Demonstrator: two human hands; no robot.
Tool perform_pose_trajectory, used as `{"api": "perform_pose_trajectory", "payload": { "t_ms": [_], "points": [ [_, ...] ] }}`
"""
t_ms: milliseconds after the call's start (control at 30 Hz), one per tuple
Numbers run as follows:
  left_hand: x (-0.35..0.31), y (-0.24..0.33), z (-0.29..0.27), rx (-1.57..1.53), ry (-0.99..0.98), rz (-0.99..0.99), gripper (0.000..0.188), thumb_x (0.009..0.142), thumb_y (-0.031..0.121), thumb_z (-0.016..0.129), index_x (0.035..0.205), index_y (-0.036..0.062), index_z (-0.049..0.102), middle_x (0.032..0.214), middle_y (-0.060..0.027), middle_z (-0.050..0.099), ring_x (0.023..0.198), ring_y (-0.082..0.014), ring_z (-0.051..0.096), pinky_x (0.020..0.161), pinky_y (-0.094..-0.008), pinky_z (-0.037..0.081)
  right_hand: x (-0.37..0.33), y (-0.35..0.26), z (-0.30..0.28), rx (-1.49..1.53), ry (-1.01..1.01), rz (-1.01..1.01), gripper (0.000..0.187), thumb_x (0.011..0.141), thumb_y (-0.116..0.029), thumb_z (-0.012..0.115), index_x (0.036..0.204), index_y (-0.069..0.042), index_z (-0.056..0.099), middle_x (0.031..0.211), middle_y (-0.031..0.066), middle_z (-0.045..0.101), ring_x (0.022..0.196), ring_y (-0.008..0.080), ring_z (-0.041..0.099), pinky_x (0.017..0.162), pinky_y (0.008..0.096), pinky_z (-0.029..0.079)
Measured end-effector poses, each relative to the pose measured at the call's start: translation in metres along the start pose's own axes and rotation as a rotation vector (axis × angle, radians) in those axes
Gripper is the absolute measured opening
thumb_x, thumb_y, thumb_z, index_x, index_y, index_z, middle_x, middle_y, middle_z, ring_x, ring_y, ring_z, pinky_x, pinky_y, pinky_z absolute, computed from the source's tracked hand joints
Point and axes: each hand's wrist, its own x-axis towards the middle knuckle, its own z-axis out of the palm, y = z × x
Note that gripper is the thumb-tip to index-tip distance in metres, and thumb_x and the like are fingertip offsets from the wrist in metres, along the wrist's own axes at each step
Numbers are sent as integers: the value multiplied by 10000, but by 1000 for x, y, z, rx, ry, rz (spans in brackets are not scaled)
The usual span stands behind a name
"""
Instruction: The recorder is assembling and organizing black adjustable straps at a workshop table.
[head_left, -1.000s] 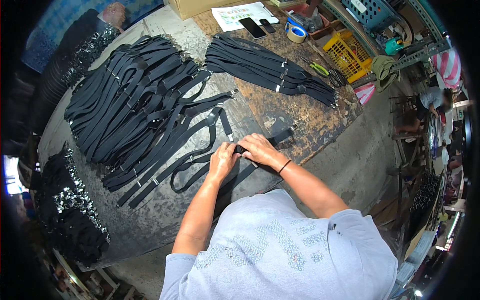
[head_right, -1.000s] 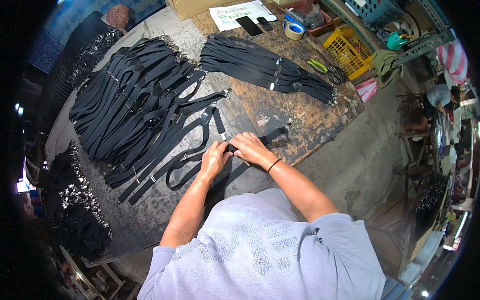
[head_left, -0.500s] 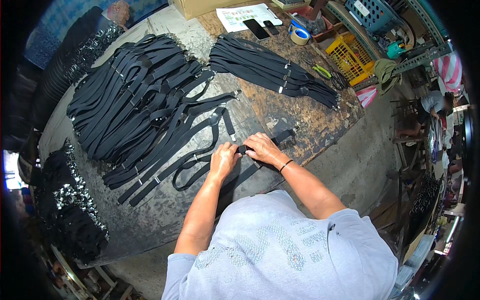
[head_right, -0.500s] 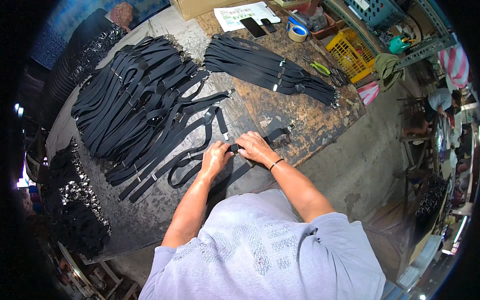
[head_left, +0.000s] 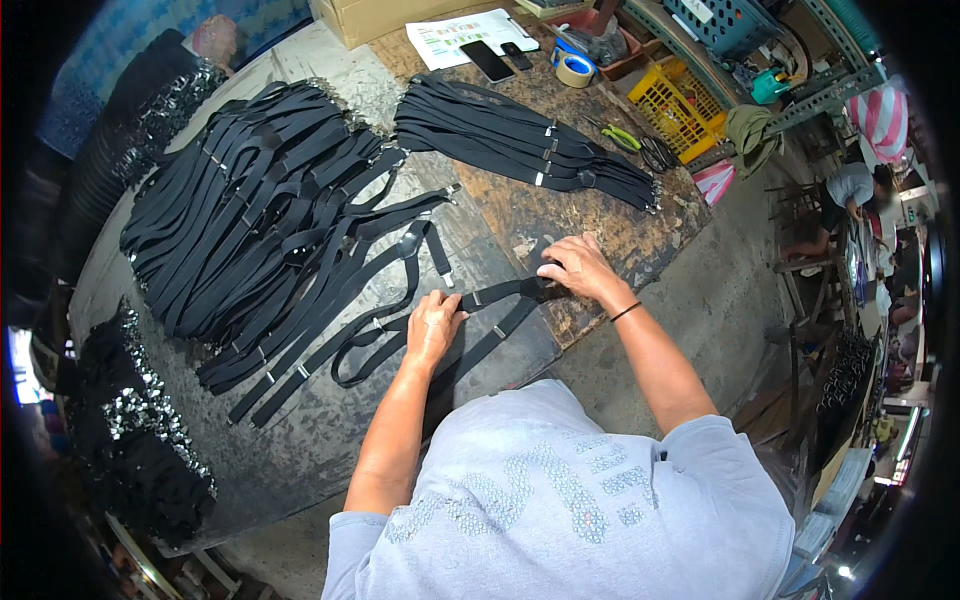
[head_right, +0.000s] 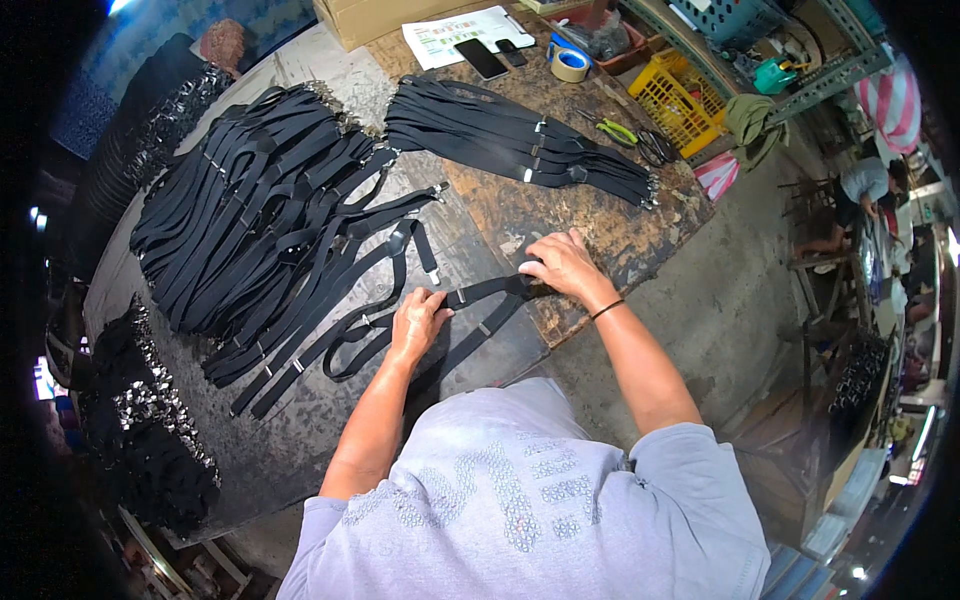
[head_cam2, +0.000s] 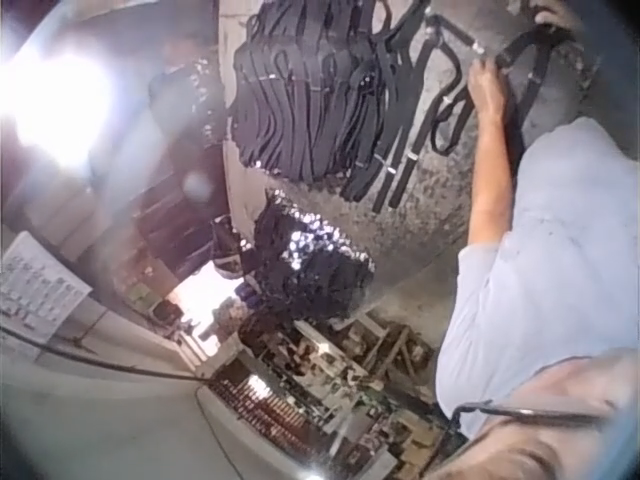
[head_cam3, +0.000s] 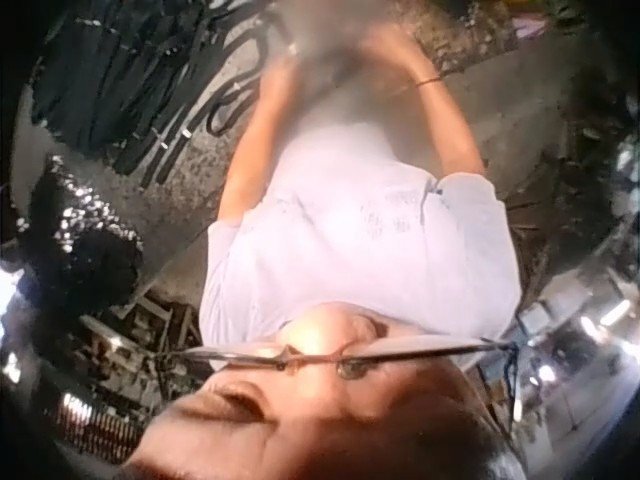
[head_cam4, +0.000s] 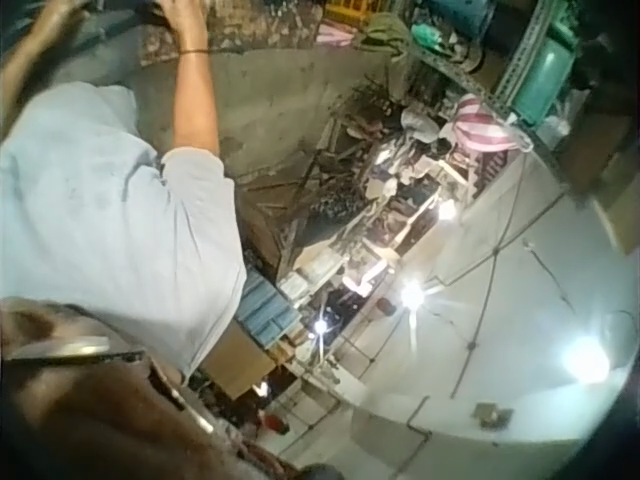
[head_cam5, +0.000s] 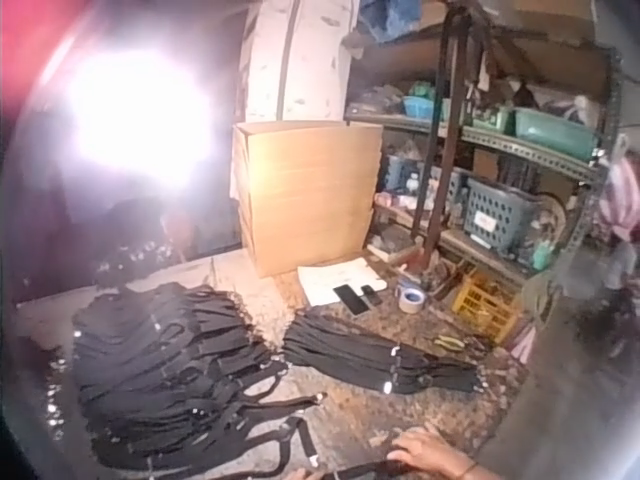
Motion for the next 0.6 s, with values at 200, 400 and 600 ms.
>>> {"api": "perform_pose_trajectory", "payload": {
  "t_ms": [200, 400, 600],
  "points": [
    [1, 1, 1, 21, 4, 4, 344, 769, 206, 783, 1083, 98, 692, 956, -86, 607, 905, -302, 613, 775, -430, 521, -7, -7, -7, -16, 73, -45, 309, 867, -369, 681, 928, -66, 682, 1016, 106, 663, 1084, 302, 572, 1006, 478, 376],
    [0, 0, 2, 19, 6, -3, 347, 765, 204, 785, 1082, 94, 698, 955, -91, 614, 896, -308, 617, 769, -428, 519, 29, -75, 30, 407, 63, 26, 145, 839, -162, 674, 893, -34, 635, 866, 147, 650, 872, 339, 633, 771, 418, 500],
    [1, 3, 0, 54, 21, 4, 332, 760, 240, 784, 1060, 121, 705, 967, -63, 598, 928, -279, 578, 779, -418, 475, 36, -77, 96, 522, -249, 278, 246, 767, -162, 786, 852, -29, 597, 777, 153, 643, 750, 296, 642, 679, 404, 487]
  ]
}}
